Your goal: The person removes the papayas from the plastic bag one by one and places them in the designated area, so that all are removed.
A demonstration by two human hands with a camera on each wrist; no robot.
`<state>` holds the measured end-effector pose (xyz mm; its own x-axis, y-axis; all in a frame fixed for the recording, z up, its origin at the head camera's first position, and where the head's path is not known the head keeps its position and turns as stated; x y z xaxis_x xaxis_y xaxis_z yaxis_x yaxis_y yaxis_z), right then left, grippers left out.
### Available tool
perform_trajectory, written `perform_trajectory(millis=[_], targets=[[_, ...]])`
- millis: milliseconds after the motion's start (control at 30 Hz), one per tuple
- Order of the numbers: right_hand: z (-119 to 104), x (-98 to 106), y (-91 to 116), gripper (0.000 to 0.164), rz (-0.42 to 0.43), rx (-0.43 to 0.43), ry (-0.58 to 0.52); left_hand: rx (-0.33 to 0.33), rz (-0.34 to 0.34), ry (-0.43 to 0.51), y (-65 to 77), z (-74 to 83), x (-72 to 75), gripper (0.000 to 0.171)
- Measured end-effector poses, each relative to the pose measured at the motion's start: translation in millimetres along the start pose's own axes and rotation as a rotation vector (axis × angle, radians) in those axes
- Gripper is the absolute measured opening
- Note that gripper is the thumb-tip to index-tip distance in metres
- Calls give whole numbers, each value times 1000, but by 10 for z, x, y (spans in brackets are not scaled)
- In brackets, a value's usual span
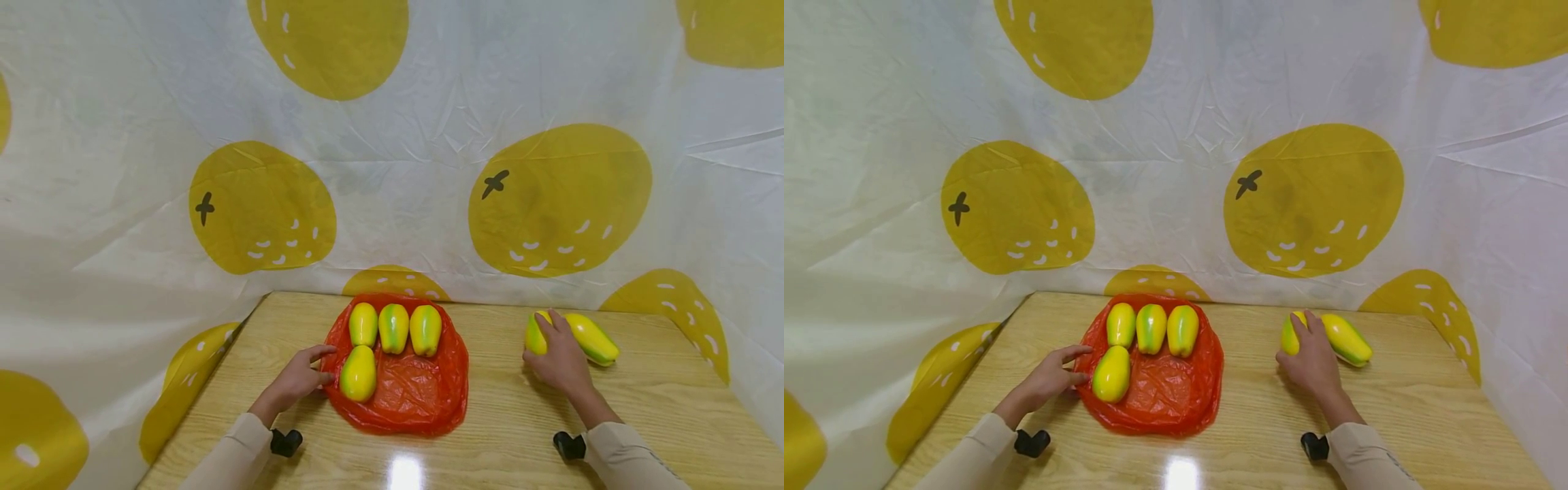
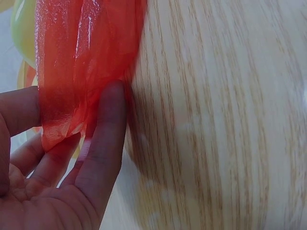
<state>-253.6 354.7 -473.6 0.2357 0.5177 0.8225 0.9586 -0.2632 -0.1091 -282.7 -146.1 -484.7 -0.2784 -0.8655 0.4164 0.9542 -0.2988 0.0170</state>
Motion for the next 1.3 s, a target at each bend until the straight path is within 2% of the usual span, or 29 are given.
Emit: perform_trajectory(millis=[800,1133,1300], targets=[[8,-41,26,72,-15,29,1,-17,-4,7,10,3,-17,56],[-53,6,98,74,11,43,42,-17,-7,11,28,16,-23,57],[-129,50,159,70,53,55,42,-13,-7,7,27,14,-14,58]])
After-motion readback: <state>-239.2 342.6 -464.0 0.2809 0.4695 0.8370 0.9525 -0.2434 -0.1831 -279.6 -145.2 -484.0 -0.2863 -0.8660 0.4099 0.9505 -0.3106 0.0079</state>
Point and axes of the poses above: each hand's wrist, its own y-axis away from the middle knuckle, its own x-axis out of the back of the hand, z = x × y, the point moved 2 cm from there along -y, towards the middle knuckle, and after that the axes turned 14 degrees about -x, right-handed, at the moved point
